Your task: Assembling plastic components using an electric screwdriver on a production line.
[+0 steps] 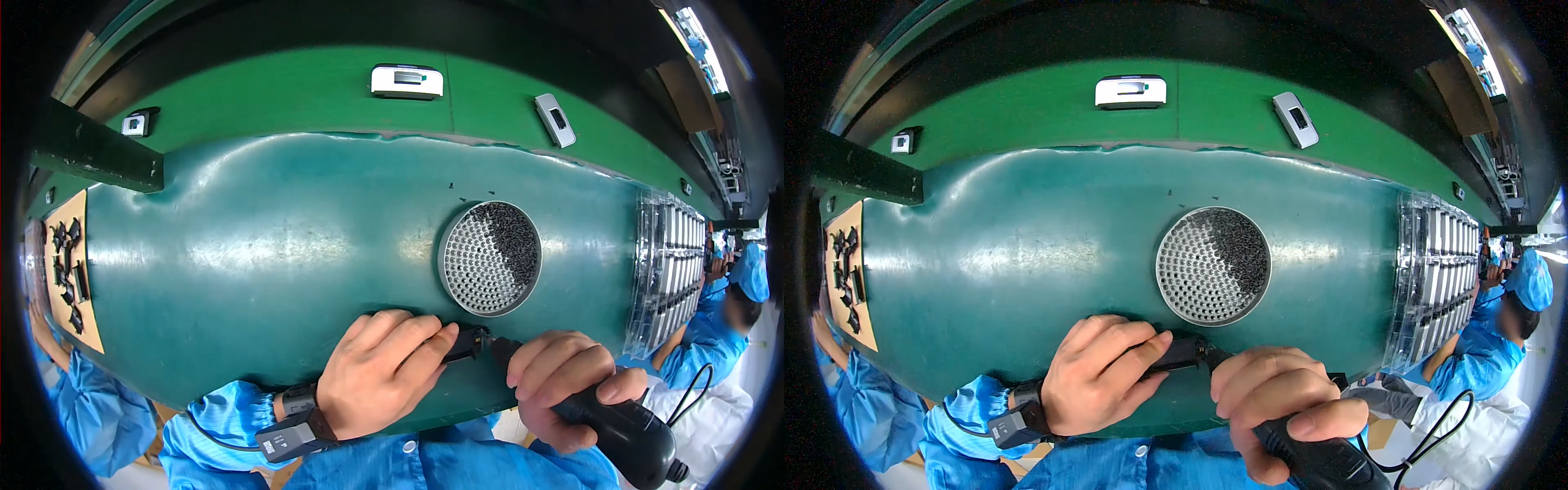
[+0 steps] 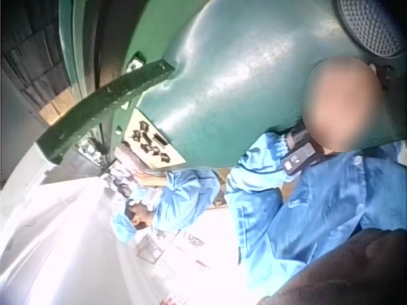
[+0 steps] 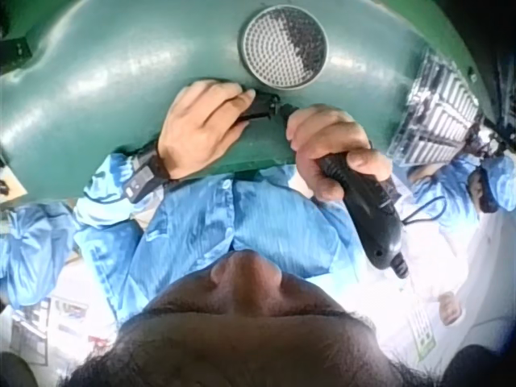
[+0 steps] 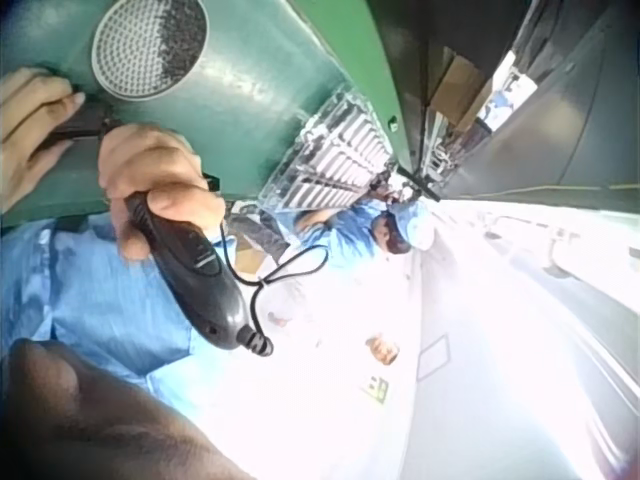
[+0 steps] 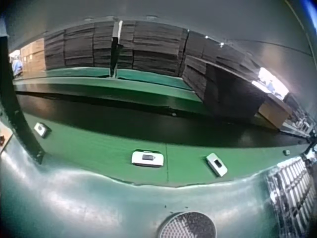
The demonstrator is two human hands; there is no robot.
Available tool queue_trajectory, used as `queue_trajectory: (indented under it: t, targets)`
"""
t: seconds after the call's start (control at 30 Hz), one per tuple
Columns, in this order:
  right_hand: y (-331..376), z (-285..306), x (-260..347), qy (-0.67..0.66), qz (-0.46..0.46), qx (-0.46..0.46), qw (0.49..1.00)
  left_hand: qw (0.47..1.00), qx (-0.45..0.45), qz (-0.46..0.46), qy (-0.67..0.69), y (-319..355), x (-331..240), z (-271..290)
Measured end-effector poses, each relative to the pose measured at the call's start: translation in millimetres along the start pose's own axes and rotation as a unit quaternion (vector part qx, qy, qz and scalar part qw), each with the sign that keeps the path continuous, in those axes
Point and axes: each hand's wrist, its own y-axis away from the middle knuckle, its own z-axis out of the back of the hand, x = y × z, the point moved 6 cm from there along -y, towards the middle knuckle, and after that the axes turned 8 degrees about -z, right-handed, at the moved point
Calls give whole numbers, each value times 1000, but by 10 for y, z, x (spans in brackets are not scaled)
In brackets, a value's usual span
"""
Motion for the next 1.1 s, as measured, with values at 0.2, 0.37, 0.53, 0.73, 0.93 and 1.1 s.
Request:
queue_trajectory:
  t: [0.2,0.37,0.53,0.73,0.93,1.1]
  targets:
    - [34,1,-61,12,-38,30,999,1000,10,-2,4,37,36,2]
    - [13,-42,-83,13,-50,30,998,1000,8,1,8,35,43,-1]
    - [-60,-73,-24,-11,-60,71,996,1000,6,2,9,-11,-30,38]
    - [-48,-26,65,-39,-59,16,997,1000,13,-4,-4,-5,-132,147]
    - [-267,164,80,-18,-22,-111,993,999,22,-22,-36,-57,-92,108]
    - [-319,243,-104,-25,-14,-112,993,998,34,57,8,-115,-17,115]
